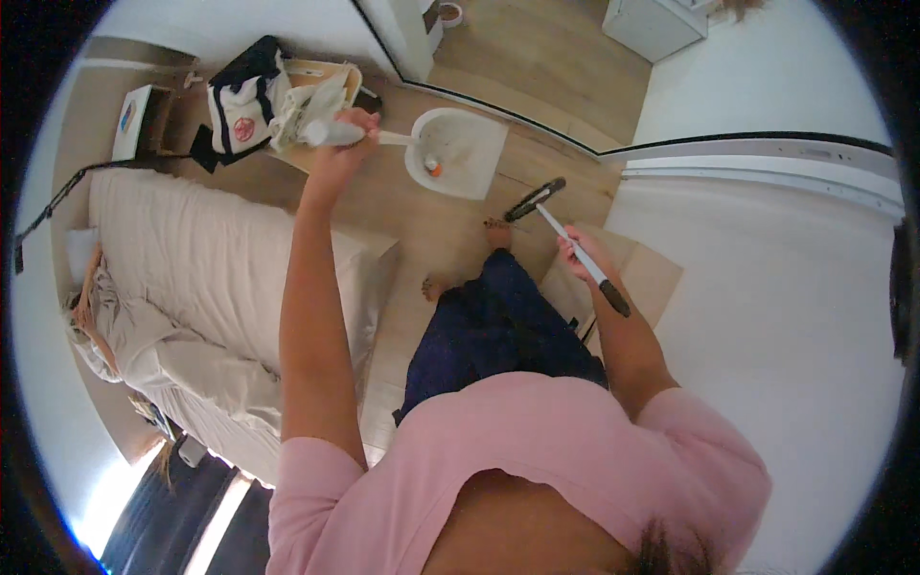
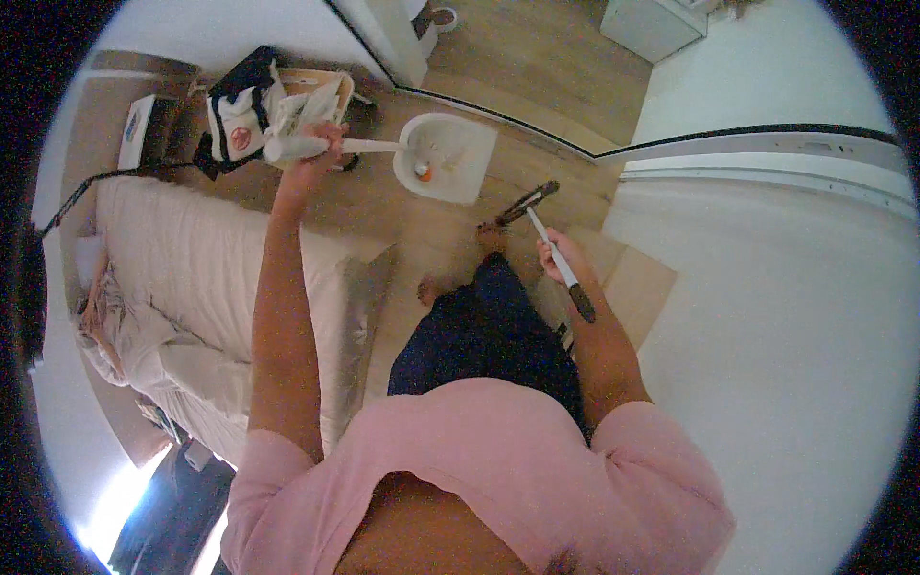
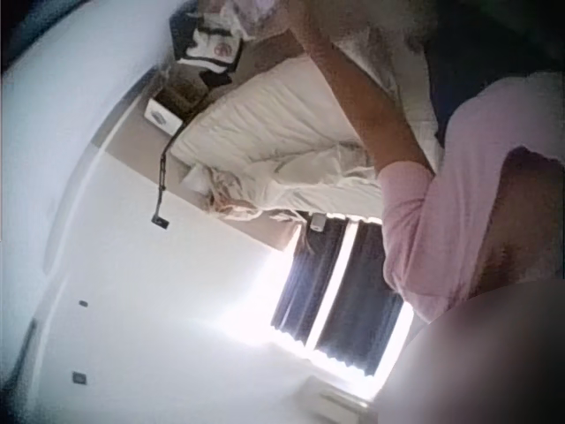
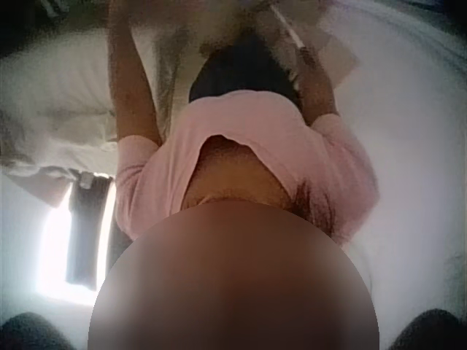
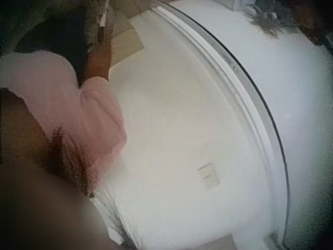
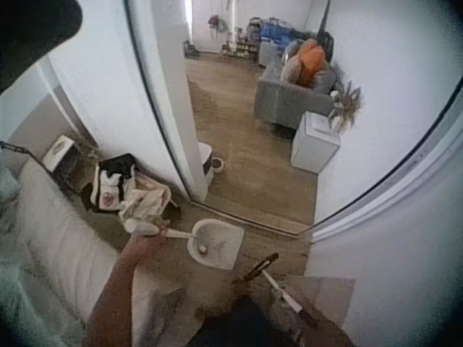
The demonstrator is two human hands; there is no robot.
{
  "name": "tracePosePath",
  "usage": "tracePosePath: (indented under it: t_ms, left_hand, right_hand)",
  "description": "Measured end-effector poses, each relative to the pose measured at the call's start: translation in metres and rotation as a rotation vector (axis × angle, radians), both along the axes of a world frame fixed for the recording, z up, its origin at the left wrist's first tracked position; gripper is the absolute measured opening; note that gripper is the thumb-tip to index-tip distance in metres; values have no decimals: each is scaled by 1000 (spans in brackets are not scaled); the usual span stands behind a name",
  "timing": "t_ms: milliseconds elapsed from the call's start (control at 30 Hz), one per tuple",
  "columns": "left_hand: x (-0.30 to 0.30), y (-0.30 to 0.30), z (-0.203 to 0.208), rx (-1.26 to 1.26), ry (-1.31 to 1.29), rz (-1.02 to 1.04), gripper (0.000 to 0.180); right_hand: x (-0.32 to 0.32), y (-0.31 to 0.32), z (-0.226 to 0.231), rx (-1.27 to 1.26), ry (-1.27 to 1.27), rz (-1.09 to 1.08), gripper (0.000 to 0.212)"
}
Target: The person sweeps the floor using a brush and dustpan, folds a white towel on a bed, wipes a wooden surface with an orange cloth, and picks up a black object.
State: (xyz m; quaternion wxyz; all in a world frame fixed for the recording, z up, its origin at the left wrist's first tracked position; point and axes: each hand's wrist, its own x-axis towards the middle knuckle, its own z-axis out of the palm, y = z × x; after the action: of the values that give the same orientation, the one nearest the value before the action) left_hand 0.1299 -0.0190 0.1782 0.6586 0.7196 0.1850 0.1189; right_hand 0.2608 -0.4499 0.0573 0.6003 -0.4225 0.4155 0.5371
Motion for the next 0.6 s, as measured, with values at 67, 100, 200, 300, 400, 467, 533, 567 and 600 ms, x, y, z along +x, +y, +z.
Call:
tracePosePath:
  t_ms: [67,100,200,300,400,467,533,567,600]
  left_hand:
    - [58,-17,-13,-78,90,-46,12]
    - [84,-27,-18,-139,186,-75,13]
    - [143,-45,-54,-79,107,-239,15]
    - [186,-57,-96,130,88,-410,17]
    - [217,-72,-122,232,39,-514,18]
    - [241,-98,-133,172,99,-498,21]
    - [257,-114,-137,133,-92,-595,24]
    - [261,-117,-135,117,-266,-665,27]
    - [263,-122,-135,111,-257,-674,27]
  right_hand:
    - [22,-6,-20,0,-23,-224,18]
    - [35,-12,-31,-15,-27,-241,18]
    - [70,-25,-63,116,115,-392,27]
    - [104,-33,-86,86,75,-519,30]
    - [146,-37,-99,-6,200,-608,33]
    - [185,-61,-110,-97,149,-888,33]
    - [215,-82,-119,-114,12,-952,32]
    - [224,-85,-125,-114,-116,-845,32]
    - [232,-89,-131,-132,-307,-635,32]
